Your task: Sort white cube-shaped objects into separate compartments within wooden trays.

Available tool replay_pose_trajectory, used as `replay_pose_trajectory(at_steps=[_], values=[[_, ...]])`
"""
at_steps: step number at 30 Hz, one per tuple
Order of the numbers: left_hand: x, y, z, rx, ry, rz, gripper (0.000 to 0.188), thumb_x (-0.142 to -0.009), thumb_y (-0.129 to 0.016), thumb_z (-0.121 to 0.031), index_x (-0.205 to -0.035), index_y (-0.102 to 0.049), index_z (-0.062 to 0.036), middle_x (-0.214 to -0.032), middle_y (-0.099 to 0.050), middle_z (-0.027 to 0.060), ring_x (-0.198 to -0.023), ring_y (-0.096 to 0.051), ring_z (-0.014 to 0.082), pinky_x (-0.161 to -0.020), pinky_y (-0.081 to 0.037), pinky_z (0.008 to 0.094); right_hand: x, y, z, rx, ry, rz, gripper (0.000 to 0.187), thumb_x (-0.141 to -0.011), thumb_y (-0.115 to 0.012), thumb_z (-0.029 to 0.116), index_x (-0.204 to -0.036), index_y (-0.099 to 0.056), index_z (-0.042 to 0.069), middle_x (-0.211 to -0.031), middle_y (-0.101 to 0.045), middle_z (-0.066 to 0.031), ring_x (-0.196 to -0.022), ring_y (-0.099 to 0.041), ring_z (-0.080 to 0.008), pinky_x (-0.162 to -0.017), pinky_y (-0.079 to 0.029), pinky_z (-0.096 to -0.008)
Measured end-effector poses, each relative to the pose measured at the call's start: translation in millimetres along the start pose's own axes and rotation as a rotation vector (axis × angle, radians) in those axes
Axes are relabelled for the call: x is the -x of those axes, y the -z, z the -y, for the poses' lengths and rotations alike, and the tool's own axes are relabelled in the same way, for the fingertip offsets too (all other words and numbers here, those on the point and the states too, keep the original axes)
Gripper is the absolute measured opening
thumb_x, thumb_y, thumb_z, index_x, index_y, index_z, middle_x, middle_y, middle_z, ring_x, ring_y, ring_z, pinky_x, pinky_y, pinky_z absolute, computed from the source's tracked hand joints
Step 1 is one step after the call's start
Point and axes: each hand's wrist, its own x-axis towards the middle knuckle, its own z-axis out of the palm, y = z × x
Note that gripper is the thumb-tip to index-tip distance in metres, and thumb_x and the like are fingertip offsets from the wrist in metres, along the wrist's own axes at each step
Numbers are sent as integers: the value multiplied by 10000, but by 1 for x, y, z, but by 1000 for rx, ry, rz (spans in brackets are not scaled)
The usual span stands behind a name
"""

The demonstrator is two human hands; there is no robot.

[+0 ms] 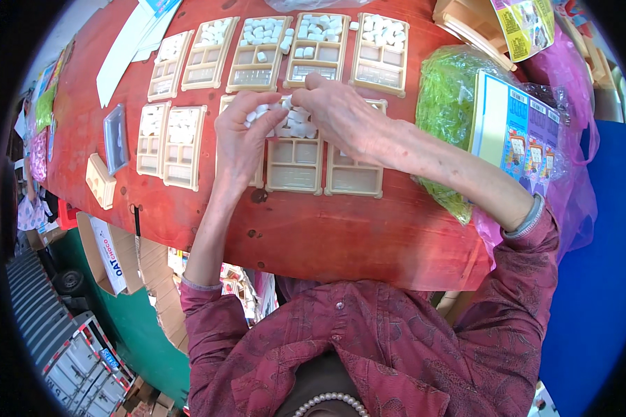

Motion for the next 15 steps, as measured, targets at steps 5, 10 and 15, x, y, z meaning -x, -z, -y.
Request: replay_pose_trajectory(at_steps=[5, 10, 15], values=[[-3, 11, -6, 253, 228, -22, 127, -811, -681, -33, -931, -683, 8, -829, -647, 53, -664, -624, 120, -540, -517, 238, -4, -5, -8, -30, 64, -78, 353, -782, -473, -129, -1099, -569, -7, -901, -510, -136, -777, -552, -279, -693, -448, -375], [-8, 38, -4, 500, 357, -140, 110, -817, -682, -32, -924, -682, -5, -765, -662, 64, -647, -633, 107, -534, -531, 237, -28, 2, 11, -190, 12, -13, 279, -783, -475, -50, -1029, -601, -15, -790, -537, -148, -762, -550, -264, -699, -454, -358], [-11, 49, 9, 263, 196, -156, 147, -831, -692, -81, -958, -684, -7, -784, -658, 57, -682, -612, 94, -561, -529, 233, -57, -15, 18, -192, 77, -52, 277, -778, -479, -30, -1024, -604, -13, -770, -541, -168, -748, -557, -284, -683, -454, -372]])
